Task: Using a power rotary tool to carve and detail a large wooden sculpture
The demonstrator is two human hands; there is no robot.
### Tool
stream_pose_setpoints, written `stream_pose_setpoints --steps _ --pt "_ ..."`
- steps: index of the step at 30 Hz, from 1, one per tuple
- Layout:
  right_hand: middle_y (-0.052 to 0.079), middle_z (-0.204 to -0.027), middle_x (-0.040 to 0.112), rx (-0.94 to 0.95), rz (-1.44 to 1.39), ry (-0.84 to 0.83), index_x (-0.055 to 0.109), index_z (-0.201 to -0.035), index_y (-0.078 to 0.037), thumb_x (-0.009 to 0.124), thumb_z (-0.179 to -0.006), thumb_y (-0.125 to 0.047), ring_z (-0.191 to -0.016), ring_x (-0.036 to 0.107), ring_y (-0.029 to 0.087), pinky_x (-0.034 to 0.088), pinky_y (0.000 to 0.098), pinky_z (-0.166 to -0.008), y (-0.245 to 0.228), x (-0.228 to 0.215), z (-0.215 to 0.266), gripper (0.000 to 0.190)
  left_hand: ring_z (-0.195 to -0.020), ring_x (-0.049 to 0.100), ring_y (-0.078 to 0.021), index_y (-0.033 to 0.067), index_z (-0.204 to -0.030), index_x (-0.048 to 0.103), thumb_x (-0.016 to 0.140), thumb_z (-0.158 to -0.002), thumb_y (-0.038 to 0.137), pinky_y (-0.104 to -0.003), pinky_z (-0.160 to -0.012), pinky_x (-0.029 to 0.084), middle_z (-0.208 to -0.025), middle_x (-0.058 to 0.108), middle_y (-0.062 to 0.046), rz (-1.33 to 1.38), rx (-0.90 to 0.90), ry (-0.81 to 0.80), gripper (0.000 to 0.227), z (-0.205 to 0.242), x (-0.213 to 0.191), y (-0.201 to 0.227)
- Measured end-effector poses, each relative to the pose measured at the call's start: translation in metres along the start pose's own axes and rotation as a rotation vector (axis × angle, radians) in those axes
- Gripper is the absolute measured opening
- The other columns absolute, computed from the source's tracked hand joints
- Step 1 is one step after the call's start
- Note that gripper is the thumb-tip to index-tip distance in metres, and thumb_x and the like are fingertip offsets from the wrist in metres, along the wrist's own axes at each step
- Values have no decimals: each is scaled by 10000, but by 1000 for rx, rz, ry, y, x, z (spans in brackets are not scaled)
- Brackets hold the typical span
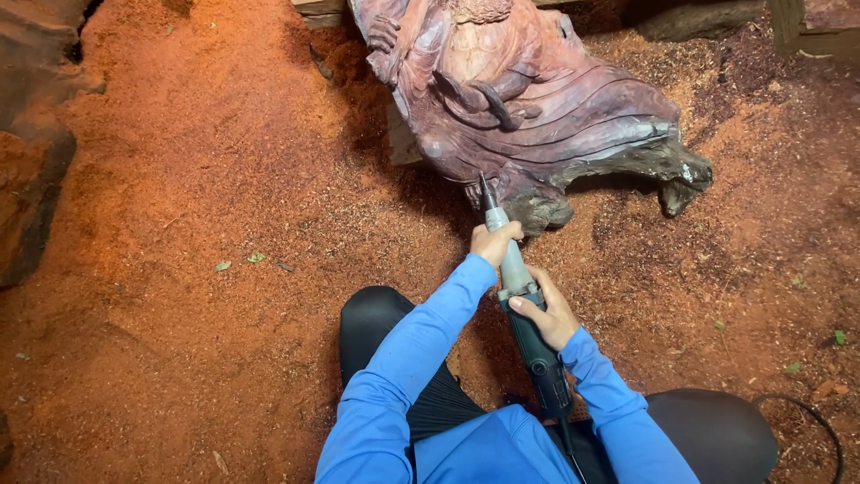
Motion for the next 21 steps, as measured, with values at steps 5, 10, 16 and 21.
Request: stream_pose_setpoints --steps 5,10,16,21 --pt "228 -1229 599 -28 -39 -14 513 -1477 -186 800 -812 -416 -1178 553 336 406 506 -1065 1 -1 8 760 -790 639 -266 -36 -1076 707 803 -604 246 -531 -613 606 -952 704 -192 132 -17 -83 559 -22 19 -20" --pt "171 -1655 187 -174 -106 -158 132 -1656 -165 728 -824 -408 -1481 192 324 131 524 -1203 -21 -18 44 1052 -1065 695 -403 -177 -1138 612 690 -703 39 -667 -793 581 -1209 692 -257 512 26 -262 492 45 29 34" --pt "214 -1660 191 -115 148 -166 32 -1671 -208 875 -713 -358 -1452 311 394 287 552 -1144 -29 -28 63 1285 -1180 658 -362 -201 -1155 557 744 -690 51 -649 -857 575 -1239 695 -215 524 106 -157 560 34 17 52" --pt "201 -1589 377 -261 285 -61 96 -1667 -221 813 -738 -185 -1351 485 416 443 576 -1018 -36 -28 54 1174 -1109 659 -304 -125 -1205 524 853 -633 179 -507 -773 591 -1165 691 -215 471 80 -36 727 17 10 49"
Point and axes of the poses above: each hand's wrist, its own z-axis away from the middle knuckle, its own x-axis out of the palm, y = z × x, the point moved 7 cm from there along -z, towards the middle knuckle
